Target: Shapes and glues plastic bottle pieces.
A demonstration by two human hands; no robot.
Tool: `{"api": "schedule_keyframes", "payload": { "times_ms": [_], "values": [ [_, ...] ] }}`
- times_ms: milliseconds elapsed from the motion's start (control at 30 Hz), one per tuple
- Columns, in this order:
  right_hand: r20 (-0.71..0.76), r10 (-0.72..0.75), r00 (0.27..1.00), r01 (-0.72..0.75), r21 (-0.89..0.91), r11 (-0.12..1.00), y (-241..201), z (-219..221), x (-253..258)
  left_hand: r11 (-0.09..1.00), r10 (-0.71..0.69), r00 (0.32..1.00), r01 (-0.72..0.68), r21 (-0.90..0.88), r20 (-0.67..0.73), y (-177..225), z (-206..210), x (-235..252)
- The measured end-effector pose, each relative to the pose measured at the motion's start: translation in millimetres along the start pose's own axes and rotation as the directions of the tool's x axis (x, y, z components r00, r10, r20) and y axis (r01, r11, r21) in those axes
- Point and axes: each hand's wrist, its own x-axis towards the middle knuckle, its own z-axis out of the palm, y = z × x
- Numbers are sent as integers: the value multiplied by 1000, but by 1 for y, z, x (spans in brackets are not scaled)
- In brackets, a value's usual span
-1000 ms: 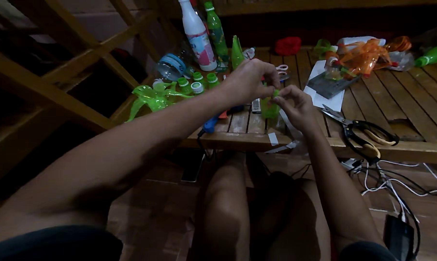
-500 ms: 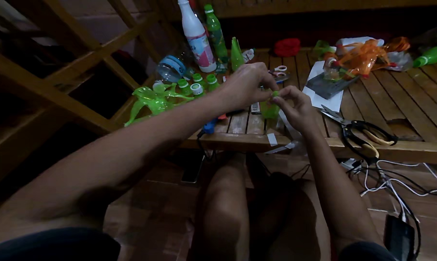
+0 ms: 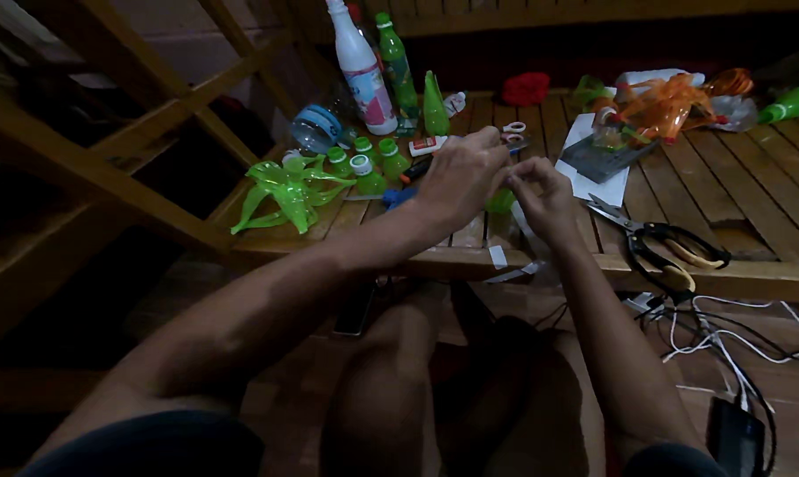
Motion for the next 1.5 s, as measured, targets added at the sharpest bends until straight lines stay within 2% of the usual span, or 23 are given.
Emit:
{"api": "schedule_keyframes", "payload": {
  "times_ms": [200, 467, 633, 733, 833, 900, 1000, 1133, 1167, 1233, 1267, 1300, 1333, 1400, 1500],
  "values": [
    [7, 22, 1000, -22, 7, 1000, -4, -1, -1, 998, 53, 996, -55, -22, -67, -1, 5, -2],
    [15, 27, 1000, -27, 4, 1000, -3, -2, 1, 994, 5, 1000, -8, -112, -27, -2, 1, 2],
    [8, 19, 1000, -20, 23, 1000, -2, -1, 1, 997, 56, 992, -62, -46, -113, -3, 4, -5],
    [-2, 0, 1000, 0, 28, 1000, 0, -1, 0, 991, 33, 987, -53, -126, -155, -5, 6, -8],
    [-9, -36, 999, 36, -19, 999, 0, 1, -2, 963, -99, 995, 90, -253, -25, -4, -5, -7],
    [-7, -44, 999, 44, -53, 998, -1, 1, -2, 959, -124, 992, 126, -254, 23, -5, -11, -6],
    [-11, -48, 999, 47, -92, 995, -3, 1, -2, 975, -50, 999, 49, -216, 0, -8, -12, -9],
    [-21, -62, 998, 60, -88, 994, -3, 2, -4, 982, 37, 987, -64, -176, -154, -10, -21, -23],
    [-16, -67, 998, 65, -87, 994, -2, 2, -4, 989, 19, 980, -47, -139, -198, -12, -27, -29],
    [-8, -76, 997, 75, -87, 993, -1, 2, -4, 994, -105, 974, 99, -38, -201, -25, -35, -46],
    [-4, -78, 997, 77, -90, 993, 0, 2, -4, 977, -206, 968, 211, 21, -140, -37, -36, -55],
    [-3, -82, 997, 82, -90, 993, 1, 2, -4, 941, -334, 943, 333, 64, -7, -50, -37, -64],
    [3, -81, 997, 81, -93, 992, 1, 2, -4, 891, -453, 879, 443, 98, 149, -64, -36, -73],
    [11, -70, 997, 71, -96, 993, -2, 0, -4, 820, -570, 765, 551, 152, 300, -82, -26, -91],
    [8, -74, 997, 74, -107, 991, -4, 1, -4, 754, -652, 696, 635, 167, 299, -76, -19, -99]
  ]
}}
